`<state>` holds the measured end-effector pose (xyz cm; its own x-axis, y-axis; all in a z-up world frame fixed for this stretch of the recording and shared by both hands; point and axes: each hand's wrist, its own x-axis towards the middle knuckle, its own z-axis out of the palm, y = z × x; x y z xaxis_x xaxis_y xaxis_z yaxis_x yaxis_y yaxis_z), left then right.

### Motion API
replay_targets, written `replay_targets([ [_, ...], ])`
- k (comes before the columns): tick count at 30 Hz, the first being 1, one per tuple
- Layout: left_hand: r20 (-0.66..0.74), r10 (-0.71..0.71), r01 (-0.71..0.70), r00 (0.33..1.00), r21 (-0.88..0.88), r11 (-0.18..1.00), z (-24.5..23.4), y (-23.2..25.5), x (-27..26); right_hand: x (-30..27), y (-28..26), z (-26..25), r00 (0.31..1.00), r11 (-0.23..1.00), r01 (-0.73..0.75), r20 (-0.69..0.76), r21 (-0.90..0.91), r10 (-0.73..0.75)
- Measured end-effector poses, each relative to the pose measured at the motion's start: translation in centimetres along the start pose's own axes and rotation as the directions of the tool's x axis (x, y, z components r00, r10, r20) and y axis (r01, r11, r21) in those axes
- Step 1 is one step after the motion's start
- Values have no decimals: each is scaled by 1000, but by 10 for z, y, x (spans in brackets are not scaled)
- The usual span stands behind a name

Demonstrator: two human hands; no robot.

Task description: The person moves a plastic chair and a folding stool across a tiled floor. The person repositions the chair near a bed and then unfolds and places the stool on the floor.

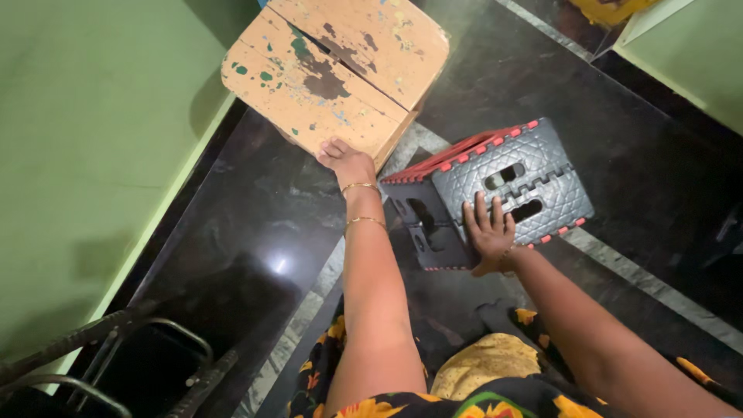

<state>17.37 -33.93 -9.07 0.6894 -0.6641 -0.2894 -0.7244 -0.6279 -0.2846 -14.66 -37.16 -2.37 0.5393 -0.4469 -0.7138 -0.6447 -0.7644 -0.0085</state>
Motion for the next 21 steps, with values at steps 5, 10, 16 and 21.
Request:
replay_targets([
  [5, -4, 25, -25, 1000, 35, 999, 16, -11, -14, -2, 1, -5, 1000, 1000, -7, -28, -25, 7],
  [10, -87, -7, 13, 996, 69, 998, 27, -22, -22, 1, 0, -8, 1000, 999, -25, -15, -40, 24],
  [16, 197, 53, -31, 979, -114, 993, -4, -29, -14, 2, 1, -6, 1000, 1000, -20, -14, -19, 20],
  [21, 363, 1, 80, 932, -207, 975, -33, -29, -9, 3, 2, -1, 999, 999, -40, 10, -8, 40],
])
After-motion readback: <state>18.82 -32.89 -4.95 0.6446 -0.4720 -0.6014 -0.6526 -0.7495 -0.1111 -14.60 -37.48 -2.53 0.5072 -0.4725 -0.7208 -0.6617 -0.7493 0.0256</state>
